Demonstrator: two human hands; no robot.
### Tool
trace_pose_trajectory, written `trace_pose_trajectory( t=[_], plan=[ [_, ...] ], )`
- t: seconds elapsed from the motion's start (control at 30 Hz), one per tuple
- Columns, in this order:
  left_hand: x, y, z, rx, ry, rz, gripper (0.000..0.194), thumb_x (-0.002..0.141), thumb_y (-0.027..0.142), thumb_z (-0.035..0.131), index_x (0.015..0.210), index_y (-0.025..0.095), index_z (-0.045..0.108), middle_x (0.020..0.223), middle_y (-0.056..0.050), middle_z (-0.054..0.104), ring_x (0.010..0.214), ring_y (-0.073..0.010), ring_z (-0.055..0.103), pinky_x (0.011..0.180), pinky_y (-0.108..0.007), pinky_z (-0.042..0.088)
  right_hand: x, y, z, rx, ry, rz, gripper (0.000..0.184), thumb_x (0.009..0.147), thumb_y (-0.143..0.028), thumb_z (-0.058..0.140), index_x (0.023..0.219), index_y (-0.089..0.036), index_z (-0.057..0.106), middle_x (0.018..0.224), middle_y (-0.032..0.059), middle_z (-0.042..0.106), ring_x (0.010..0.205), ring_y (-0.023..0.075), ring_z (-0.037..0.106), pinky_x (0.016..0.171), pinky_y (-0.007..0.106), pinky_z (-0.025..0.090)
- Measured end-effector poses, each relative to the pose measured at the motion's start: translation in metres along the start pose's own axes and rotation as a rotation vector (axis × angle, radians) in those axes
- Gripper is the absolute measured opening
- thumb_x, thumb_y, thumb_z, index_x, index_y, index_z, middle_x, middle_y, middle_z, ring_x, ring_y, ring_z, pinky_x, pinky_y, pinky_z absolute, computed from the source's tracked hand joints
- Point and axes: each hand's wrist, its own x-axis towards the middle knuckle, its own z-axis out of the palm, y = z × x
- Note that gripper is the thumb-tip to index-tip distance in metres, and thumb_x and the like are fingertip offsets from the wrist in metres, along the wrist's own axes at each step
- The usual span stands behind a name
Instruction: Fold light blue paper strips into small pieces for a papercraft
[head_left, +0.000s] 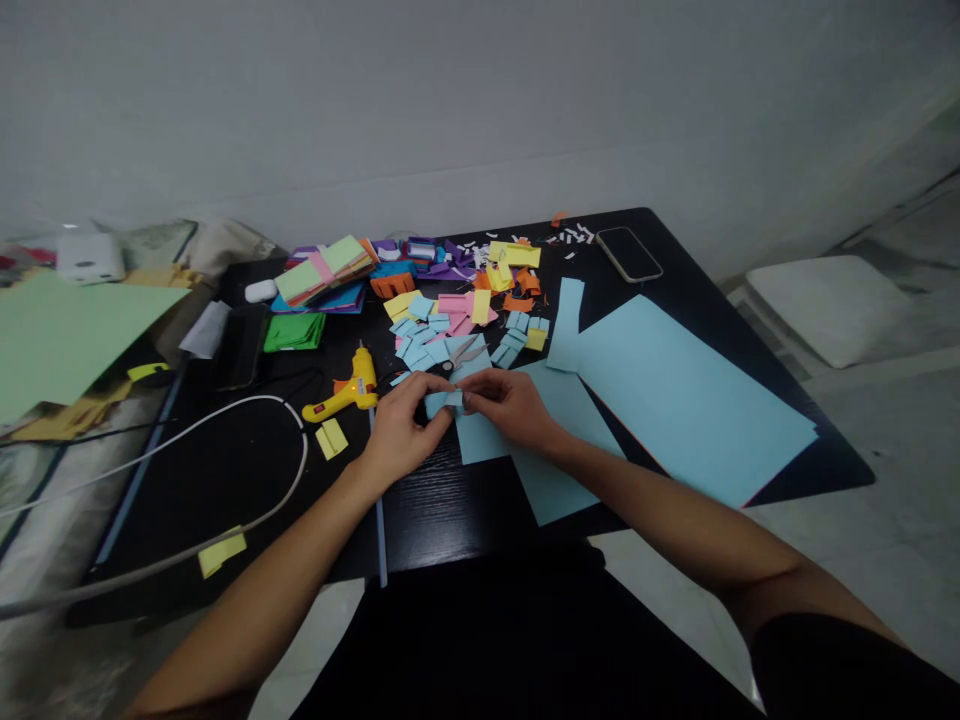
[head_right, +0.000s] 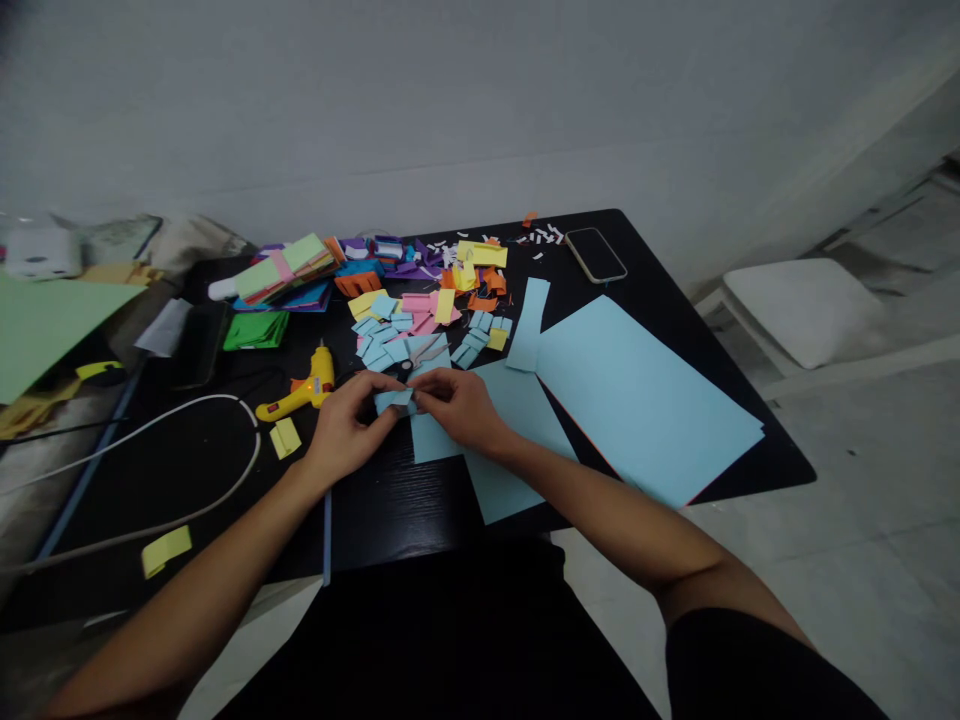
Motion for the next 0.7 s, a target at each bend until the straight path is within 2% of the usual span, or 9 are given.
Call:
trace_pose_trajectory(
  t=[0.1, 0.2, 0.27, 0.37, 0.43, 0.5, 0.6, 0.7],
  plan=[
    [0.000, -0.002, -0.001, 0.003, -0.010, -0.017, 0.010, 0.093, 0.022, 0.064, 0.102, 0.020, 0.067, 0.095, -0.005, 0.073, 0.088, -0.0195, 0.069, 0.079, -0.034, 0.056, 0.000, -0.001, -0.001, -0.031, 0.017, -0.011, 0.023, 0.079, -0.030, 0.076, 0.098, -0.017, 0.075, 0.087, 0.0051, 0.078, 0.079, 0.0178, 0.074, 0.082, 0.036, 0.061],
    [-0.002, -0.003, -0.006, -0.015, -0.056, -0.009, 0.015, 0.095, 0.029, 0.066, 0.108, 0.020, 0.066, 0.099, -0.006, 0.073, 0.092, -0.0203, 0.069, 0.082, -0.035, 0.057, 0.001, 0.001, 0.000, -0.020, 0.035, -0.014, 0.023, 0.078, -0.029, 0.076, 0.098, -0.018, 0.071, 0.086, 0.0037, 0.076, 0.080, 0.0179, 0.074, 0.081, 0.035, 0.060],
    [-0.002, -0.004, -0.011, -0.036, -0.133, 0.000, 0.030, 0.094, 0.032, 0.068, 0.121, 0.021, 0.062, 0.106, -0.007, 0.072, 0.096, -0.0217, 0.070, 0.084, -0.036, 0.058, 0.002, 0.001, 0.000, -0.002, 0.045, -0.010, 0.020, 0.078, -0.028, 0.075, 0.094, -0.019, 0.068, 0.084, 0.0026, 0.074, 0.080, 0.0175, 0.073, 0.078, 0.033, 0.060],
    [0.000, -0.004, -0.020, -0.040, -0.293, 0.027, 0.061, 0.090, 0.035, 0.074, 0.146, 0.026, 0.049, 0.126, -0.011, 0.070, 0.104, -0.0249, 0.071, 0.086, -0.038, 0.059, 0.003, 0.000, -0.001, 0.010, 0.040, -0.004, 0.017, 0.078, -0.028, 0.074, 0.090, -0.020, 0.065, 0.083, 0.0011, 0.072, 0.076, 0.0164, 0.071, 0.074, 0.031, 0.059],
    [0.001, -0.004, -0.024, -0.026, -0.361, 0.058, 0.070, 0.088, 0.036, 0.078, 0.150, 0.028, 0.046, 0.133, -0.012, 0.067, 0.109, -0.0268, 0.070, 0.087, -0.039, 0.059, 0.002, -0.001, -0.001, 0.008, 0.022, -0.005, 0.015, 0.078, -0.026, 0.073, 0.090, -0.020, 0.065, 0.083, 0.0005, 0.072, 0.075, 0.0157, 0.070, 0.073, 0.031, 0.058],
    [0.002, -0.004, -0.025, -0.022, -0.375, 0.091, 0.066, 0.088, 0.034, 0.078, 0.148, 0.028, 0.050, 0.123, -0.010, 0.070, 0.102, -0.0250, 0.070, 0.084, -0.038, 0.059, 0.002, -0.003, -0.002, -0.012, -0.002, -0.017, 0.012, 0.079, -0.027, 0.072, 0.088, -0.020, 0.067, 0.083, 0.0005, 0.072, 0.075, 0.0154, 0.069, 0.075, 0.031, 0.057],
    [0.000, -0.006, -0.022, -0.032, -0.363, 0.123, 0.054, 0.088, 0.029, 0.076, 0.139, 0.027, 0.057, 0.096, -0.003, 0.069, 0.080, -0.0189, 0.068, 0.075, -0.034, 0.058, 0.001, -0.004, -0.002, -0.040, -0.032, -0.029, 0.013, 0.081, -0.032, 0.072, 0.086, -0.021, 0.070, 0.082, 0.0009, 0.073, 0.077, 0.0156, 0.069, 0.077, 0.031, 0.056],
    [-0.003, -0.009, -0.018, -0.057, -0.340, 0.065, 0.046, 0.086, 0.029, 0.078, 0.128, 0.026, 0.059, 0.089, 0.000, 0.068, 0.072, -0.0164, 0.067, 0.069, -0.030, 0.056, 0.000, -0.004, 0.000, -0.020, -0.039, -0.008, 0.017, 0.078, -0.034, 0.076, 0.088, -0.021, 0.070, 0.081, 0.0008, 0.074, 0.077, 0.0159, 0.070, 0.075, 0.031, 0.056]
  ],
)
